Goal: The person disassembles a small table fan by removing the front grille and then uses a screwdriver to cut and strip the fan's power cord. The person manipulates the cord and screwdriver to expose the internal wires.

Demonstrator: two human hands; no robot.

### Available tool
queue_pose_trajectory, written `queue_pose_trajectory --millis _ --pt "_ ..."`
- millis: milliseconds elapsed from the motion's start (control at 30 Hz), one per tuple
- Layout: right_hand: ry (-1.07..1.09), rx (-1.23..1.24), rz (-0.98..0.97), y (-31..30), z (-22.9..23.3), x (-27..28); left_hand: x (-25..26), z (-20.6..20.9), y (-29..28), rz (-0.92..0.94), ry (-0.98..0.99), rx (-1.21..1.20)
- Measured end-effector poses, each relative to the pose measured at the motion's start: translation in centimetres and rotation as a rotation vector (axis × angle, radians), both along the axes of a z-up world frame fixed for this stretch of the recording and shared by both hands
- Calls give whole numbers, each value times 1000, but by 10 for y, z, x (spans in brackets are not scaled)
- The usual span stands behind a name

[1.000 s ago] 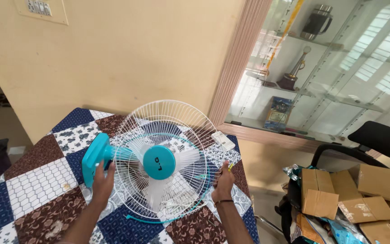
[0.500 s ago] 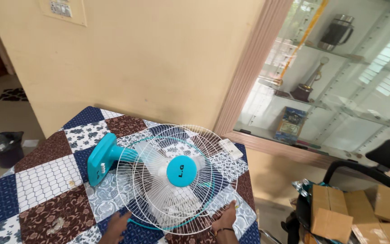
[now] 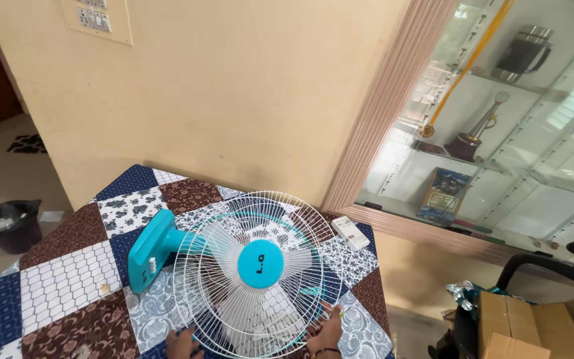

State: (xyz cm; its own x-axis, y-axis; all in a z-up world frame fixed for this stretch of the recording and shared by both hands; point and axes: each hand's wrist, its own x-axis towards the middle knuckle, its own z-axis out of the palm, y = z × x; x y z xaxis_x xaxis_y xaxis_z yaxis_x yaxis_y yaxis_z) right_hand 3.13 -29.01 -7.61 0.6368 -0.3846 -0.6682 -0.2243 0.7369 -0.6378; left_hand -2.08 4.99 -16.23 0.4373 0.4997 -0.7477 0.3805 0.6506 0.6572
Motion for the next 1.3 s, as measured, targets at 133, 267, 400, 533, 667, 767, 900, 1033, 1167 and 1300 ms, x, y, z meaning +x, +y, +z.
queue_pose_trajectory --millis 133,267,400,533,667,767,900,1033,1167,1300 --pt "-130 66 19 13 -5 11 12 16 9 -79 40 -53" --pt "-152 70 29 15 -10 17 25 18 20 -184 3 -39" --pt "-105 146 -1 14 -9 27 37 -14 34 -313 -40 10" --pt "-122 82 -29 13 -8 43 61 -74 51 -596 -199 226" --pt "-164 71 25 6 -7 59 73 -119 75 -1149 -679 1203" --pt "-115 47 3 7 -4 66 70 -109 63 -789 -429 797" --pt "-114 126 -38 12 4 68 65 -47 42 -422 -271 383" --pt "-194 115 -74 18 12 66 59 19 36 -398 -245 164" --pt "-264 141 -81 11 29 63 72 51 34 -431 -369 181" --pt "-62 88 -219 2 53 68 102 66 32 -415 -456 230"
